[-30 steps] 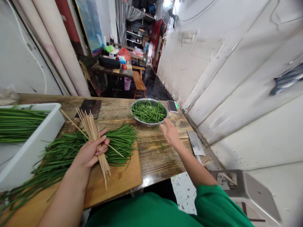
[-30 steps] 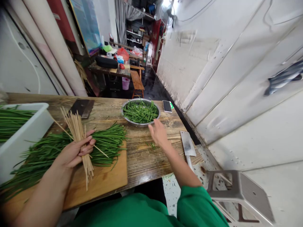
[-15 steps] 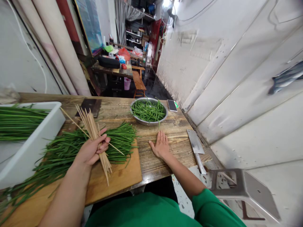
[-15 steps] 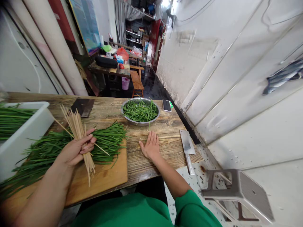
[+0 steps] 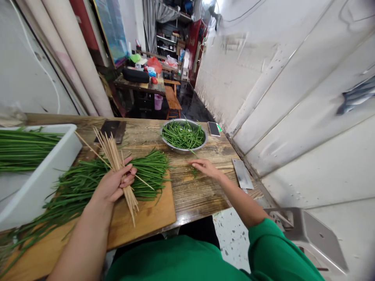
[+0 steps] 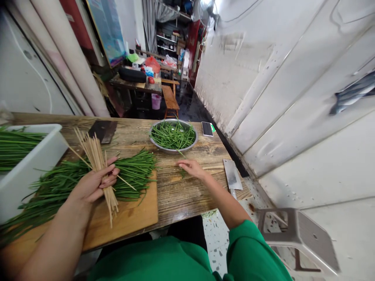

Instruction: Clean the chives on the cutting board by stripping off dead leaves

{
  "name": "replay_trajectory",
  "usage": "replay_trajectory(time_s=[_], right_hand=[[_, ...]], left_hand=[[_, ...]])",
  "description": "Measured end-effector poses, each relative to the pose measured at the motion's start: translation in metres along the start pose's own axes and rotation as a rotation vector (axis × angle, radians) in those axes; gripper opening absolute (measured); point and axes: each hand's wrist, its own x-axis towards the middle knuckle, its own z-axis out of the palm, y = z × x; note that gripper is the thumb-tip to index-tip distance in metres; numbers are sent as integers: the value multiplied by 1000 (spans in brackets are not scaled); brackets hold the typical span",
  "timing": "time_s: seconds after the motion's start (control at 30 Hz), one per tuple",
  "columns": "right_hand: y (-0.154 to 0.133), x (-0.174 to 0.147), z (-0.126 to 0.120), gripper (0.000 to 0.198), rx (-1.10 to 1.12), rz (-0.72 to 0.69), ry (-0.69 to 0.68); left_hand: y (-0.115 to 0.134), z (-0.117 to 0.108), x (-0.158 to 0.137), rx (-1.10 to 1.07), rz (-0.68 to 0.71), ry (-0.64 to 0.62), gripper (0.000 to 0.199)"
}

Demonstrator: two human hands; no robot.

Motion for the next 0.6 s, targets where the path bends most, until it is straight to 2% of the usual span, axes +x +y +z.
replay_trajectory(time_s=[0.1, 0.17, 0.27, 0.4, 0.6], right_hand=[[-6, -14, 0, 57, -262, 92, 96], [-14, -14, 9, 68, -475, 156, 97], [-25, -3, 26, 53, -653, 234, -7], [-30, 8, 36, 40, -673, 275, -115], [-36, -9, 34, 32, -667, 273, -134]], left_hand=[[0, 0, 1, -9, 12, -7, 40], [0, 0, 0, -7, 14, -4, 38], [1, 1, -1, 1, 5, -9, 33], [3, 4, -3, -25, -23, -17, 33], [4, 6, -3, -45, -40, 14, 29]])
